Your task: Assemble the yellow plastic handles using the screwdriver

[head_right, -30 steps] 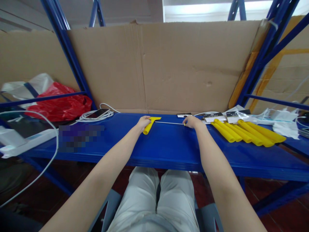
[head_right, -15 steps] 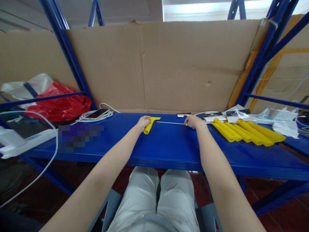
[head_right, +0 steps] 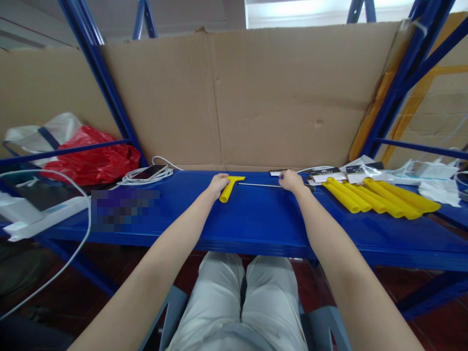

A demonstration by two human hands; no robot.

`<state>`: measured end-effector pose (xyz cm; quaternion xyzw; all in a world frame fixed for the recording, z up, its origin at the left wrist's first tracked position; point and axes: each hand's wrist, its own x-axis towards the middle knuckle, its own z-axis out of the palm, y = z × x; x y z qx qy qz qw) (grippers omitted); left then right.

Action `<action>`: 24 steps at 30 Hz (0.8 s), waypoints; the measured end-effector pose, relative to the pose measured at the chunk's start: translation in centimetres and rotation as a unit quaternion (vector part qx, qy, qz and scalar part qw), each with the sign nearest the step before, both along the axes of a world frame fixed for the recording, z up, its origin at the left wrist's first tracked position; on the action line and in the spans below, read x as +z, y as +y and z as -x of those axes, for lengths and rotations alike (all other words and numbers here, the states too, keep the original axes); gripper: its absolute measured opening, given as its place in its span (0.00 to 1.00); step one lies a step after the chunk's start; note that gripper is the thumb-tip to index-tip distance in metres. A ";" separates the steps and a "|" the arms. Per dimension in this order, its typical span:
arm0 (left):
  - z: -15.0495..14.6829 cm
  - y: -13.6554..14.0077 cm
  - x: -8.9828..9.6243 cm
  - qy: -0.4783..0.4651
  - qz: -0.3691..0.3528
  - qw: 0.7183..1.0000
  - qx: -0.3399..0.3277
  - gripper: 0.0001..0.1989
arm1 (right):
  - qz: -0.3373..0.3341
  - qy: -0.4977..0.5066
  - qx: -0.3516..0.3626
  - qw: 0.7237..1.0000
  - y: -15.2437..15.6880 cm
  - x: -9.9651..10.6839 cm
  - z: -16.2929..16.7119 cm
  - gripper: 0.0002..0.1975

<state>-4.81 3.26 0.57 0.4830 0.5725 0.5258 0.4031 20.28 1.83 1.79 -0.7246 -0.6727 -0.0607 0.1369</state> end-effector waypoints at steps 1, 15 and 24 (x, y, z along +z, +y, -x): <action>0.0 0.0 0.0 0.006 0.000 1.000 -0.003 0.23 | 0.012 0.003 -0.010 1.000 0.3 -0.1 0.2 0.19; -0.1 -0.2 -0.4 0.126 0.007 0.990 -0.060 0.28 | 0.066 -0.001 -0.112 0.992 4.5 -0.4 3.7 0.28; -0.8 0.2 -1.0 0.117 -0.013 0.991 -0.069 0.26 | 0.088 -0.005 -0.090 0.992 5.3 -0.6 4.4 0.24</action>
